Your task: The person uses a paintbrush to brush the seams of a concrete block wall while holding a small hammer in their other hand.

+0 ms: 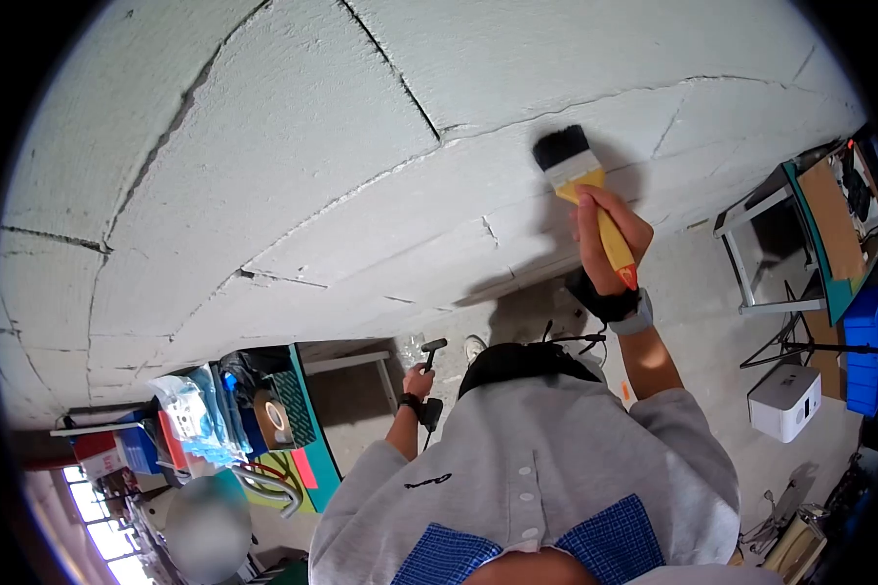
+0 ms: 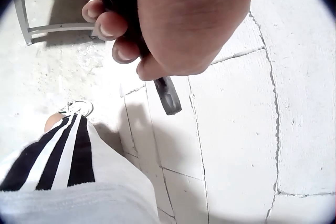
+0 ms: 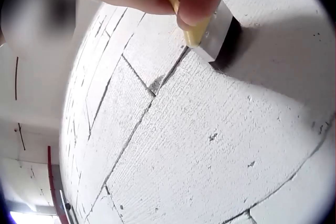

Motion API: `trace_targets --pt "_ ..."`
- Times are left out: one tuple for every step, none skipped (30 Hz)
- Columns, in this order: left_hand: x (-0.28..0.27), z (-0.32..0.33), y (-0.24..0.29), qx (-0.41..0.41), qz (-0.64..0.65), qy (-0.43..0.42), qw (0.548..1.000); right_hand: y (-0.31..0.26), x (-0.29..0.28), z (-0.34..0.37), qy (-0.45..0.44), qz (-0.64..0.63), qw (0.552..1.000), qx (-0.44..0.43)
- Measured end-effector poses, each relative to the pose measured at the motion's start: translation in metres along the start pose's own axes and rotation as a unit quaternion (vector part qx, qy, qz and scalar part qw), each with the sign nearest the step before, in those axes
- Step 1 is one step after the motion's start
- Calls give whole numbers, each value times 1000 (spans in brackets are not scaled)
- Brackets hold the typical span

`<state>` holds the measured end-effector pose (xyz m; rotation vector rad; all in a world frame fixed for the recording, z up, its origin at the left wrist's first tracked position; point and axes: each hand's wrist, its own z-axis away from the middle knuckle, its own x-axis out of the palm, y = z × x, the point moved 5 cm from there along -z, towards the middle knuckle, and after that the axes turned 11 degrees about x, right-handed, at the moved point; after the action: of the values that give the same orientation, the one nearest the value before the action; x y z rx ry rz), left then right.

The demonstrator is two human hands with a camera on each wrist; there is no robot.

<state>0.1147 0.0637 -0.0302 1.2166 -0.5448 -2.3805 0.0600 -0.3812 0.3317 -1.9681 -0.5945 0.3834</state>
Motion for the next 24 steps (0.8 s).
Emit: trace_targets --pt "0 0 -1 6 -3 2 1000 4 -1 2 -12 13 999 28" --pt "0 2 -3 10 -6 3 1000 4 0 4 -14 14 999 29" --pt "2 2 -7 9 -6 1 1000 2 -1 5 4 -9 1000 17" --pt "3 3 -13 8 -14 -8 1000 -1 -2 7 22 -30 999 6" --pt "5 4 -18 6 -22 -19 1000 -5 -2 7 22 -28 999 9" --pt "7 4 -26 5 -24 -22 999 -12 0 5 17 -28 999 2" --pt "8 4 -35 3 -30 -24 999 -15 1 3 12 -30 999 -6" --pt "10 3 -43 2 -36 -25 999 -11 1 2 13 -29 999 -5" --pt "8 9 -42 2 -37 -25 999 -3 2 1 12 -26 1000 -6" --pt "6 15 -40 3 -42 -11 999 2 1 1 11 -23 1000 -6" --pt "3 18 -38 3 -46 3 999 5 -1 3 10 -23 1000 -7" --pt "4 17 -42 1 -44 4 999 12 -3 6 -1 -18 998 54" --pt "5 17 -48 -4 -37 4 999 18 -3 9 -13 -12 993 116" --pt "7 17 -53 -10 -31 3 999 17 -3 9 -15 -11 993 117" --pt "6 19 -51 -3 -41 10 999 10 -4 8 -3 -31 995 90" --pt "7 21 -48 -5 -40 8 999 5 -5 8 9 -50 997 64" --pt "8 22 -47 -16 -39 -4 999 4 -3 7 8 -48 997 67" --pt "9 23 -47 -25 -38 -15 999 1 0 4 2 -47 998 35" --pt "10 23 -45 -25 -32 -10 999 -1 2 1 -3 -47 999 2" --pt "11 24 -43 -24 -32 -10 999 3 3 1 -2 -46 999 1" --pt "11 25 -41 -22 -27 -5 999 12 3 3 0 -41 999 17" --pt "12 24 -39 -20 -20 1 1000 19 3 4 1 -36 999 31" --pt "13 23 -36 -18 -17 3 1000 21 1 5 0 -37 999 28" --pt "14 23 -34 -13 -11 9 1000 23 -1 7 -7 -17 999 45"
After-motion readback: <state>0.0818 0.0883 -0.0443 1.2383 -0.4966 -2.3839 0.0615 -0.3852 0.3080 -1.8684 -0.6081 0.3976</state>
